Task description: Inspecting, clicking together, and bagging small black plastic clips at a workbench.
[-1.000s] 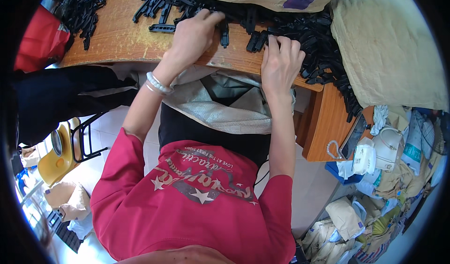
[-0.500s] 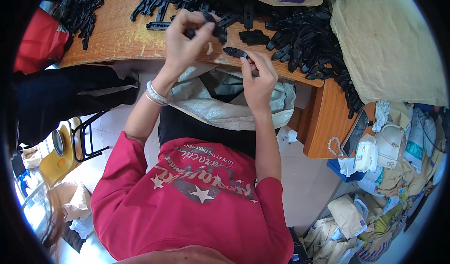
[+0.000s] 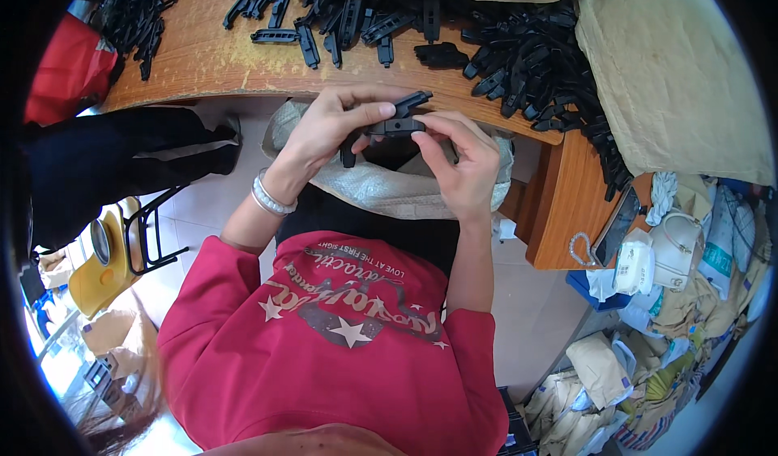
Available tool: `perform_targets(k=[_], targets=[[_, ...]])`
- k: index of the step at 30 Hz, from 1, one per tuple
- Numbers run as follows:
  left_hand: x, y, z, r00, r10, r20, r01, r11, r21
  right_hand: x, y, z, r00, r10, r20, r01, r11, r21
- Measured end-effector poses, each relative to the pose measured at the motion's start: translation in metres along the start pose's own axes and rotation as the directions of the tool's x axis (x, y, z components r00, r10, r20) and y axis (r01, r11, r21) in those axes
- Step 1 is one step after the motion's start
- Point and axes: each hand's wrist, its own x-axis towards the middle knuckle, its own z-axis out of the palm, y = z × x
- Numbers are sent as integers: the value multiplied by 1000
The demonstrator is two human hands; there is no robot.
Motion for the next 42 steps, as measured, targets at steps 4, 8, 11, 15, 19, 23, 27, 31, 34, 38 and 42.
perform_targets(k=[4,8,11,15,19,23,27,31,34,38,42], targets=[[-14,11,9,979,181,96,-205,870,448,-6,2,5,991,-82,-109,69,990,-124],[-13,-5,7,798,568,201,-538,522,662,-5,5,3,987,-120,-103,103,983,-155],[-11,-10,2,786,562,259,-570,494,657,1,-9,8,985,-43,-169,39,999,-28],[-8,-14,1,786,555,273,-564,464,683,0,2,3,996,-83,12,84,976,-200],[-11,-11,4,879,421,223,-452,591,668,-2,6,3,997,-58,-54,44,973,-225],[-5,-25,-5,908,366,206,-407,644,648,5,5,-7,985,128,118,-88,950,-300],[0,-46,-15,847,440,297,-476,383,792,27,16,-9,981,-195,13,178,867,-466],[19,-20,-10,589,716,375,-601,78,796,61,23,-7,919,-377,115,292,455,-841],[52,11,-11,589,792,160,-302,32,953,69,26,-1,908,-372,193,337,373,-864],[87,15,-24,728,659,189,-89,-183,979,70,25,14,901,-368,230,360,339,-869],[76,10,-21,689,684,237,-91,-243,966,71,27,21,931,-321,175,306,418,-856]])
